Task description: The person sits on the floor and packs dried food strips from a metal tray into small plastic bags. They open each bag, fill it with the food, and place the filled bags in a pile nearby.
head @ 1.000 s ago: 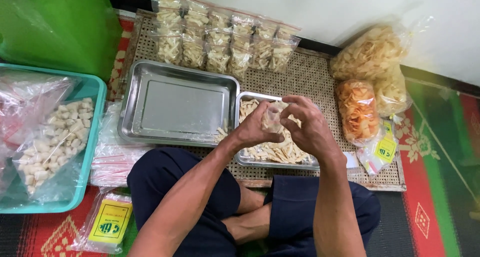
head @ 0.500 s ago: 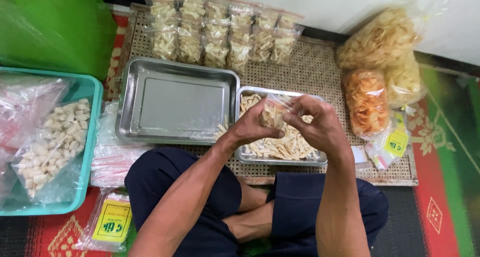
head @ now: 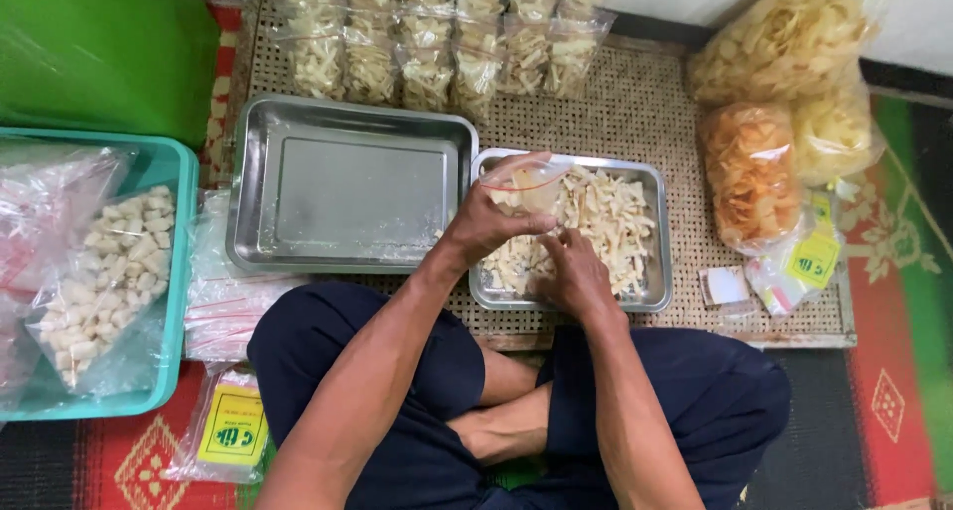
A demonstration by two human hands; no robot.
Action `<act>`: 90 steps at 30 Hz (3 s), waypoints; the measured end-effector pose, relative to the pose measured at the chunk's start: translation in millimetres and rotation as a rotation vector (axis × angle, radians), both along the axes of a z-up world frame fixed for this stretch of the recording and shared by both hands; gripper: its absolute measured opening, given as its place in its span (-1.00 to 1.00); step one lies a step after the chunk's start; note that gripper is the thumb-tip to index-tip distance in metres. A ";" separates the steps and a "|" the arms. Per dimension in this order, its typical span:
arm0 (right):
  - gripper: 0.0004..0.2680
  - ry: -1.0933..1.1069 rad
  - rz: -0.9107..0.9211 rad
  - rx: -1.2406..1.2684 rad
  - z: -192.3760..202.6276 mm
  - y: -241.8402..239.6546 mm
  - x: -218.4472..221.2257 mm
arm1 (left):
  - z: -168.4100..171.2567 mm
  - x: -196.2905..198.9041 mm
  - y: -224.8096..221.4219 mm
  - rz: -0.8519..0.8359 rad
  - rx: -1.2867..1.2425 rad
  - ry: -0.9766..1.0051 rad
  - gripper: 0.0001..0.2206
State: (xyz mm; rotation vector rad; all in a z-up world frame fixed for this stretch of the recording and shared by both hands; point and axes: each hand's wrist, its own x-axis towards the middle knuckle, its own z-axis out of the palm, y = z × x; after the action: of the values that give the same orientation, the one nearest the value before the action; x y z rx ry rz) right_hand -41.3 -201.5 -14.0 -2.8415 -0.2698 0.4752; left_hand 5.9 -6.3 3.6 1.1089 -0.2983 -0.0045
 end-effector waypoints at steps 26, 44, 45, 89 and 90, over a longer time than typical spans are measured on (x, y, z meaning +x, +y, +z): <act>-0.93 -0.276 -0.476 1.128 78.1 -6.9 -5.5 | 5.4 -5.7 5.6 -0.080 0.177 0.130 -0.52; -0.90 -0.041 -0.445 1.389 134.5 36.9 23.5 | -8.7 -10.5 -1.6 -0.055 0.282 0.050 -0.49; -0.89 -0.025 -0.457 1.368 136.6 38.0 23.8 | -13.2 -8.1 -3.2 -0.050 0.307 0.039 -0.48; -0.83 -0.375 0.300 0.326 165.1 29.2 11.0 | 51.8 -25.6 16.3 -0.323 0.110 0.124 -0.50; -0.88 -0.327 0.271 0.281 166.8 30.5 9.4 | 54.5 -28.9 15.5 -0.345 0.104 0.128 -0.50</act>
State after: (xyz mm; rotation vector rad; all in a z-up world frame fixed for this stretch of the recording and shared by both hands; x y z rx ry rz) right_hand -31.9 -170.9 152.8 -2.6020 -0.7271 0.0111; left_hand -23.0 9.2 58.0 1.1427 -0.3741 -0.3996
